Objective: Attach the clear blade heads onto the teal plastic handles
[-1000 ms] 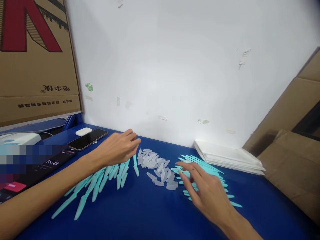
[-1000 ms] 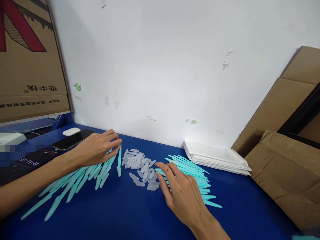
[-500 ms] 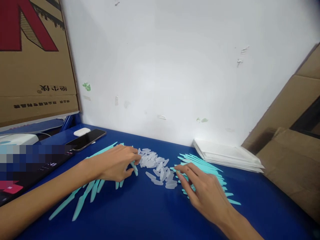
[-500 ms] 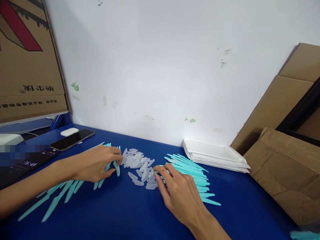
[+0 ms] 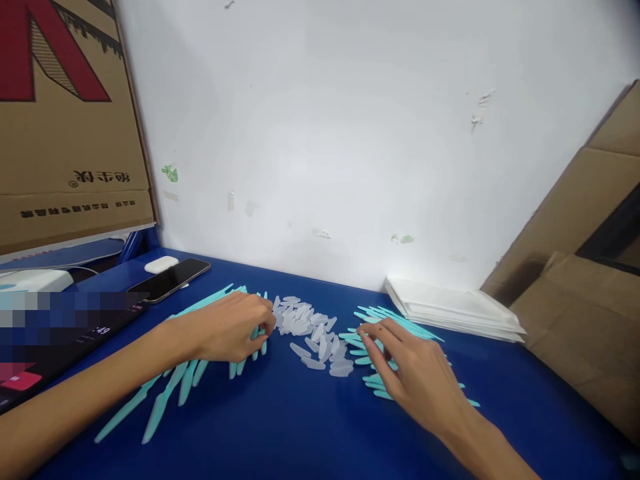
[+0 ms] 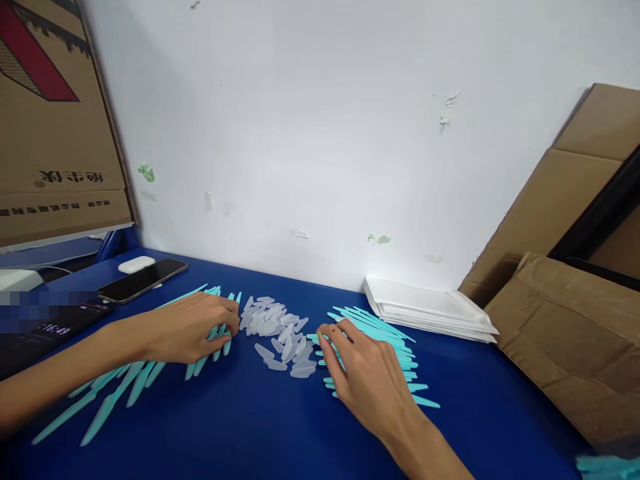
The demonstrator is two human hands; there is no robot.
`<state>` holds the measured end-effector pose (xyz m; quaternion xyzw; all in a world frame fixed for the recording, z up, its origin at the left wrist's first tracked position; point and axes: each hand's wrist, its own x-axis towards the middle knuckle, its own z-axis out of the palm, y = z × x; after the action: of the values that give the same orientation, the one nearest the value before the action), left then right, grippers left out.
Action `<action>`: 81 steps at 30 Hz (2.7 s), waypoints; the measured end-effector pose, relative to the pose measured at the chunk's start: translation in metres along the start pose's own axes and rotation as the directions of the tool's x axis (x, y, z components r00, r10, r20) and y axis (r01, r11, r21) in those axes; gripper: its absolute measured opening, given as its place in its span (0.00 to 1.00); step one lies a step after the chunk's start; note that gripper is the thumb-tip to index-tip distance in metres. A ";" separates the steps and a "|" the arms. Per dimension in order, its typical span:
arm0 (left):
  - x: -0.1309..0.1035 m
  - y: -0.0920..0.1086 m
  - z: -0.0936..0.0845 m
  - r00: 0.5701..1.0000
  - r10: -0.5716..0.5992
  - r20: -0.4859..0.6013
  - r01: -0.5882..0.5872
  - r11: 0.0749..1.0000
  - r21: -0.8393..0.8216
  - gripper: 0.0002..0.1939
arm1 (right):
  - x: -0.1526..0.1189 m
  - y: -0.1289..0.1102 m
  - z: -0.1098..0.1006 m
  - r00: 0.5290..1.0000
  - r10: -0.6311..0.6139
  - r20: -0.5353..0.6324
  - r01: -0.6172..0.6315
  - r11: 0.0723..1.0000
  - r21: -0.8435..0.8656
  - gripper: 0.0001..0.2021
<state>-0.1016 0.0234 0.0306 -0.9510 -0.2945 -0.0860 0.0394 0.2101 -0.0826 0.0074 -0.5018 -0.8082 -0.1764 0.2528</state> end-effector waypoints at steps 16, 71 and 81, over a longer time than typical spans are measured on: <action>0.002 0.006 -0.004 0.998 -0.001 0.066 0.004 0.999 -0.041 0.10 | -0.006 0.050 0.003 0.961 -0.002 0.276 0.063 0.975 -0.212 0.08; 0.005 0.049 0.028 0.996 0.060 0.062 -0.060 0.998 0.010 0.08 | -0.002 0.015 0.003 0.945 -0.009 0.326 -0.030 0.993 0.113 0.14; 0.003 0.058 0.019 0.985 0.068 -0.158 -0.080 0.995 -0.067 0.13 | -0.004 0.000 -0.002 0.957 -0.097 0.273 0.046 0.981 0.188 0.23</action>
<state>-0.0632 -0.0202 0.0115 -0.9525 -0.2516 -0.1690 0.0307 0.2121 -0.0865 0.0065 -0.4675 -0.8660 -0.0390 0.1733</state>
